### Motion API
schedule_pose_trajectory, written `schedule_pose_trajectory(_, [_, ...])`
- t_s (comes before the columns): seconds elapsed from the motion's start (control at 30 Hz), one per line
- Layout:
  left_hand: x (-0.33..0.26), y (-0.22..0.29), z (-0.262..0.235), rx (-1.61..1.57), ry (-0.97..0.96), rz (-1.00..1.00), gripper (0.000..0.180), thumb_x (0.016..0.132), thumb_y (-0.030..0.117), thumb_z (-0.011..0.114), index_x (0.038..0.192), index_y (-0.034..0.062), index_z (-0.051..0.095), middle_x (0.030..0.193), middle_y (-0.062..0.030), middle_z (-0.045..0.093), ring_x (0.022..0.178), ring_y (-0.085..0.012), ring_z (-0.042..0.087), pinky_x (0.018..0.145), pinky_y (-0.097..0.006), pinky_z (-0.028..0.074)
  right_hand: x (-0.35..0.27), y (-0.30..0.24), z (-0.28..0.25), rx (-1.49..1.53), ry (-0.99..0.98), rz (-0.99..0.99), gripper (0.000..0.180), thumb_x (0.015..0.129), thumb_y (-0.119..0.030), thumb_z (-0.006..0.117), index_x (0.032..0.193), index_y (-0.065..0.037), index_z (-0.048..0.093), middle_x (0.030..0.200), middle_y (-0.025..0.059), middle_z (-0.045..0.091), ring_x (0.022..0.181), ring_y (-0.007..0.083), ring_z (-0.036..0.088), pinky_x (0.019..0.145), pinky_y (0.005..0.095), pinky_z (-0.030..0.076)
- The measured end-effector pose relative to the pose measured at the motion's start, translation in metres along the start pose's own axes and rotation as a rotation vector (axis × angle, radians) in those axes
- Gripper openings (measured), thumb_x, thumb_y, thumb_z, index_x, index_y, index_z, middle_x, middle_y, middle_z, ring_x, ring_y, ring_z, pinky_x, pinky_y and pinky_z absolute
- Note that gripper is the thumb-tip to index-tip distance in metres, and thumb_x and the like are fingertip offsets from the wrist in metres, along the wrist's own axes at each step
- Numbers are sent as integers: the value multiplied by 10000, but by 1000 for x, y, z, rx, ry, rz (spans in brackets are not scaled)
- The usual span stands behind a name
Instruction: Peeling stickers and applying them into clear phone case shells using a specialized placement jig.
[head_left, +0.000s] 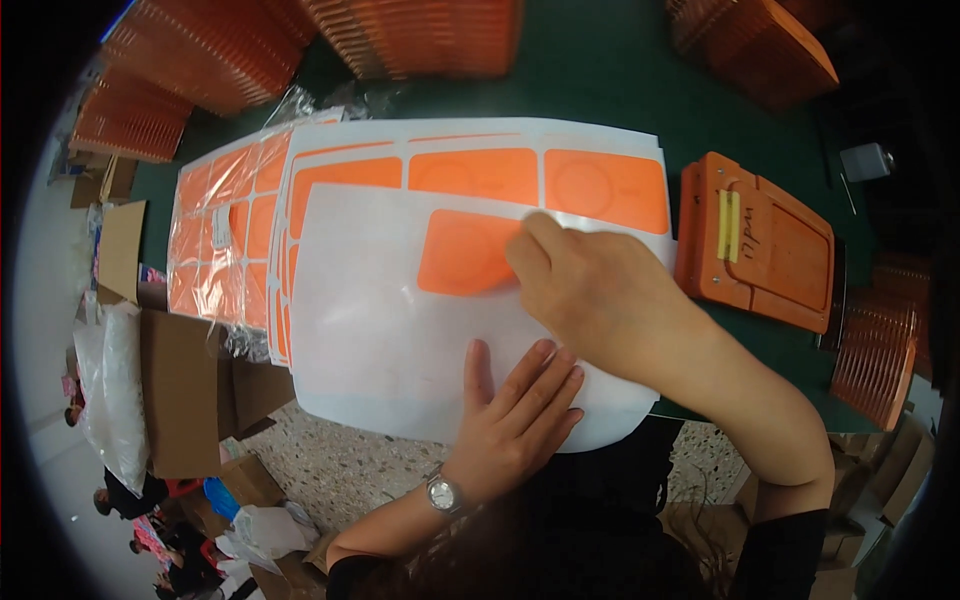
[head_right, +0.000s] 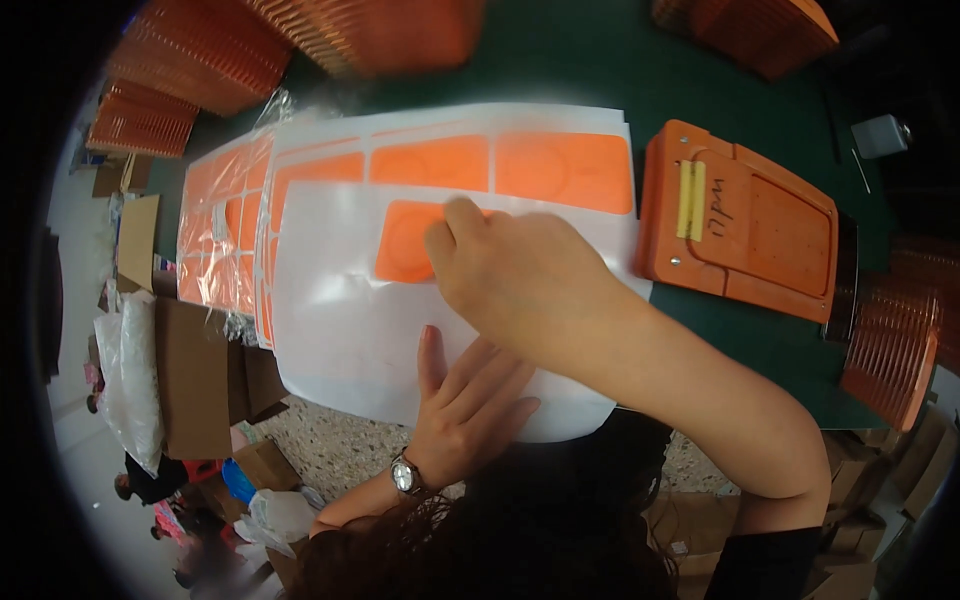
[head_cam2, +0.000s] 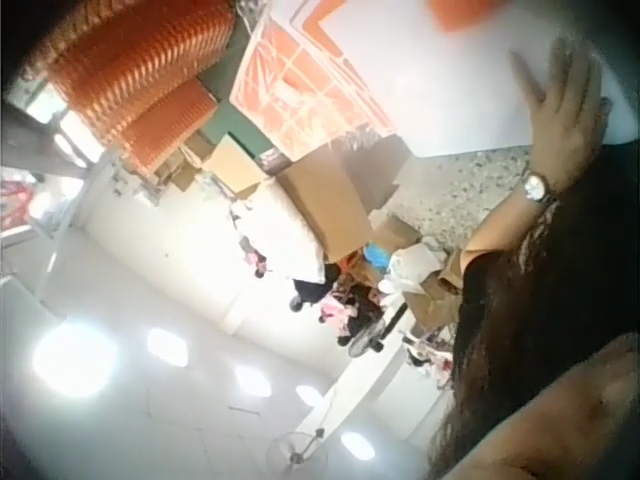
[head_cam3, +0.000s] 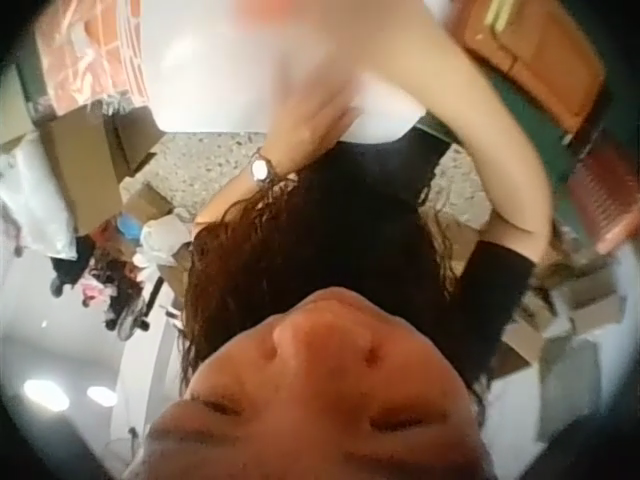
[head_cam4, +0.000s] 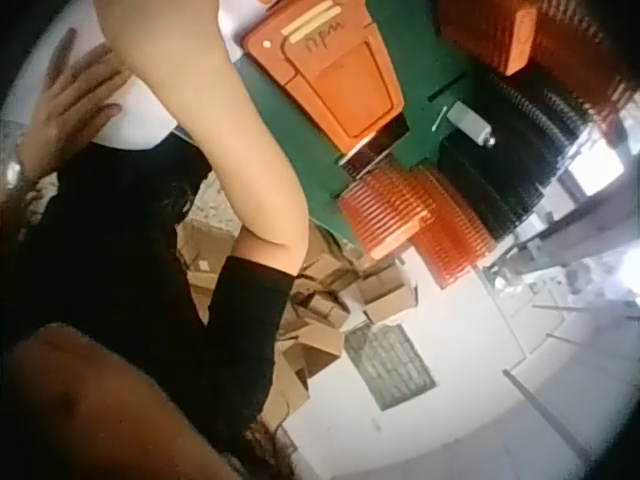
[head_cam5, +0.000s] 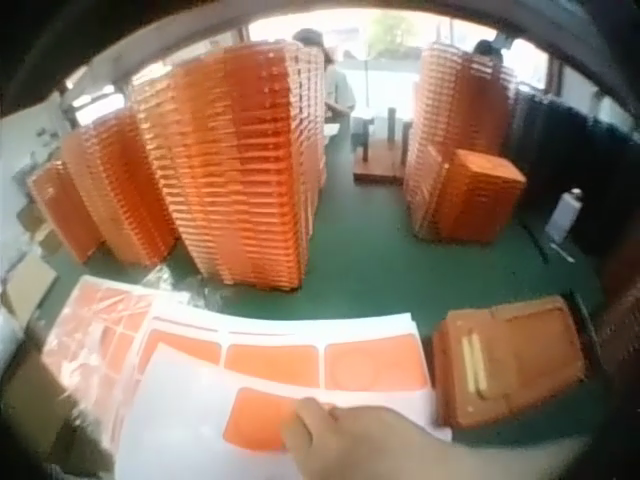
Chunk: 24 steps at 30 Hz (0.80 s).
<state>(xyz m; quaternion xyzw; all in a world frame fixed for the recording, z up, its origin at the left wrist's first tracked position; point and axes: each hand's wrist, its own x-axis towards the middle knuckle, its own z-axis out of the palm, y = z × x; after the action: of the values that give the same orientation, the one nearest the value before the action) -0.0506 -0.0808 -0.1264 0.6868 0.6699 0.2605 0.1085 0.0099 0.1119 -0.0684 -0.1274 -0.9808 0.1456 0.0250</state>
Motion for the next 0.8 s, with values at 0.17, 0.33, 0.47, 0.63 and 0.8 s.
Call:
schedule_pose_trajectory(0.17, [10, 7, -6, 22, -89, 20, 461, 874, 223, 749, 1302, 89, 642, 1446, -68, 563, 1357, -262, 514, 1124, -723, 207, 4, 49, -43, 114, 485, 48, 61, 884, -37, 614, 888, -4, 563, 881, 115, 608, 735, 230, 640, 629, 353, 510])
schedule_pose_trajectory(0.33, [29, -2, -43, 53, -209, 4, 452, 825, 154, 768, 1260, 94, 664, 1417, -94, 585, 1318, -302, 538, 1119, -642, 293, -79, 115, -109, 551, 516, 308, 126, 1001, -115, 561, 940, -6, 575, 809, 0, 559, 741, 62, 531, 646, 244, 449])
schedule_pose_trajectory(0.47, [83, -15, -57, -65, -57, 42, 450, 769, 26, 761, 1211, 70, 688, 1351, -169, 617, 1250, -376, 567, 1050, -472, 433, -176, 161, -118, 521, 433, 544, 156, 1006, -137, 552, 933, -1, 580, 799, -12, 551, 745, 45, 498, 651, 229, 425])
schedule_pose_trajectory(0.63, [180, -19, -73, 15, 39, 183, 347, 844, 24, 717, 1190, 19, 695, 1336, -194, 619, 1241, -376, 576, 1055, -447, 436, -192, 158, -110, 363, 330, 678, 185, 953, -132, 557, 926, 46, 600, 740, 140, 624, 656, 235, 617, 637, 350, 493])
schedule_pose_trajectory(0.8, [296, -24, -45, -139, 180, 223, 357, 920, 124, 716, 1264, 38, 671, 1311, -142, 656, 1132, -227, 637, 865, -300, 497, -208, 167, -97, 126, 402, 603, 158, 923, -115, 568, 897, 39, 591, 800, 191, 617, 792, 363, 618, 730, 434, 501])
